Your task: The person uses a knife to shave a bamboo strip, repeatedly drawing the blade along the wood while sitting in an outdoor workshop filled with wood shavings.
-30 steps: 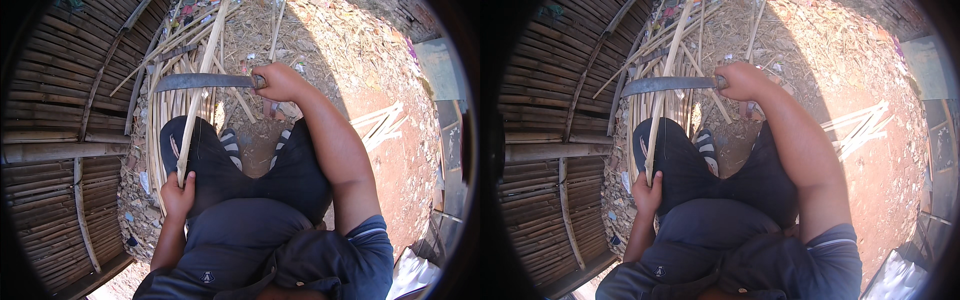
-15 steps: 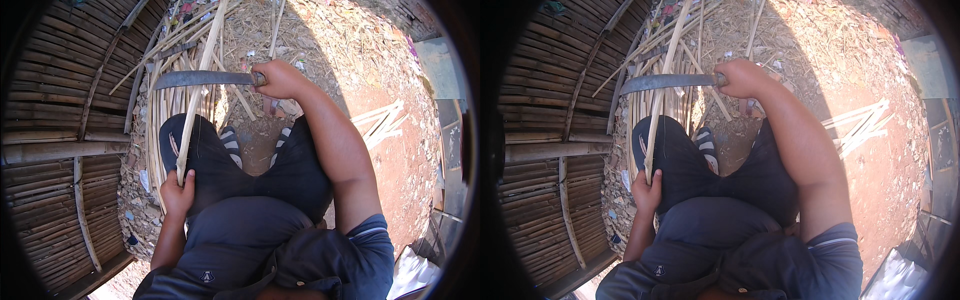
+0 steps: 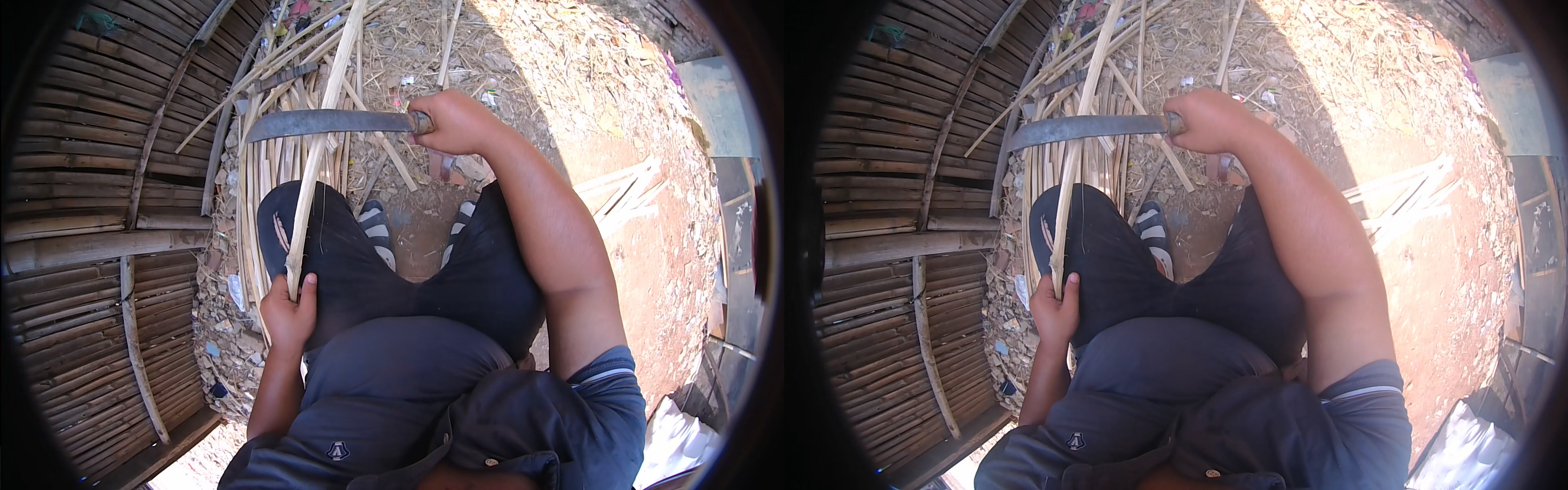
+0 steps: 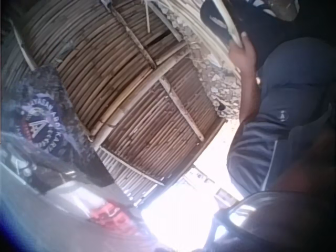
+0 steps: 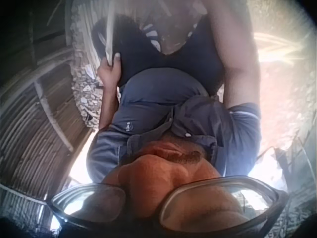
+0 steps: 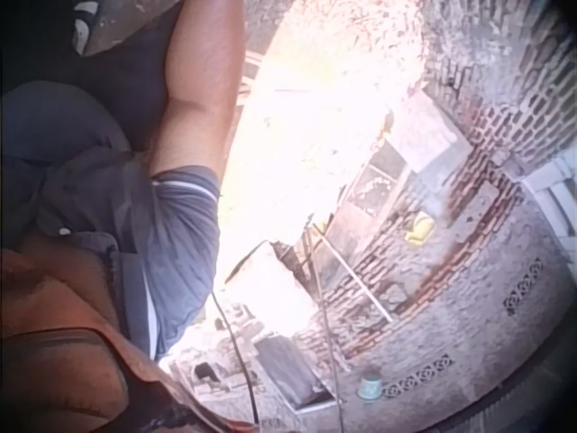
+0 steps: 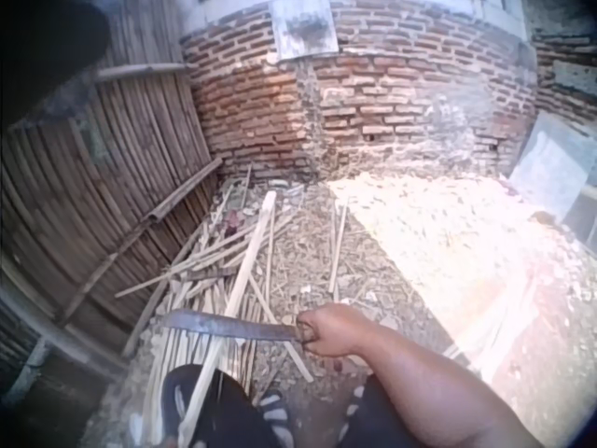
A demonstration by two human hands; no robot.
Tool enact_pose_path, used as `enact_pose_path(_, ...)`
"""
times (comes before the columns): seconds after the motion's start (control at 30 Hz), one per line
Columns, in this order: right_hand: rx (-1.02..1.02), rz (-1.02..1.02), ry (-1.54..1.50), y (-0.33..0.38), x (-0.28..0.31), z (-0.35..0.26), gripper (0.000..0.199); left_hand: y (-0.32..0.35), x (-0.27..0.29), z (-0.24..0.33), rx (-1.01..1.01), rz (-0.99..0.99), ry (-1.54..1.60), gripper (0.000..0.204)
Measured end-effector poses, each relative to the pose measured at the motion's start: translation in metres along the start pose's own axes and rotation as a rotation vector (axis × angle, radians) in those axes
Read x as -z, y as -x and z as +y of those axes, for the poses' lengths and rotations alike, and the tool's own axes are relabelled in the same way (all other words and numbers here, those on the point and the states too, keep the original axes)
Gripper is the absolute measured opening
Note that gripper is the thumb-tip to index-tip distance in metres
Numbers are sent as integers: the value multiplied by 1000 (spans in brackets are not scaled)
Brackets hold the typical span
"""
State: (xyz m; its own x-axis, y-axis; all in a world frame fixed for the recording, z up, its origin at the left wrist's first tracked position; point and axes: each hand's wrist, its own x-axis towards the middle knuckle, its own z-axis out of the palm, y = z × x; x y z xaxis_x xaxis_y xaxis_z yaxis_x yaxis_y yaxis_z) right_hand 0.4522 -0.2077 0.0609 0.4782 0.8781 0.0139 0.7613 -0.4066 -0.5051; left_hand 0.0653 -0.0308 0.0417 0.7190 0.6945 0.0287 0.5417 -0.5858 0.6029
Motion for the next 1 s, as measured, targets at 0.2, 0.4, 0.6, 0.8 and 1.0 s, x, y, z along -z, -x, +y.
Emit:
enact_pose_path(0.2,62,88,-5,0,-8,9,34,-2,-2,-4,-31,33,-14,39)
enact_pose_path(0.4,0,1,0,0,0,0,37,-2,-2,-3,-47,44,-30,39)
enact_pose_path(0.6,8,12,-8,0,-2,2,38,-2,-4,-8,-39,47,-8,38)
enact_pose_path(0.8,46,40,2,0,-6,8,36,-2,-4,-7,-35,45,7,38)
enact_pose_path(1.0,23,14,-4,-1,-4,3,37,0,-2,-5,-24,17,-6,35)
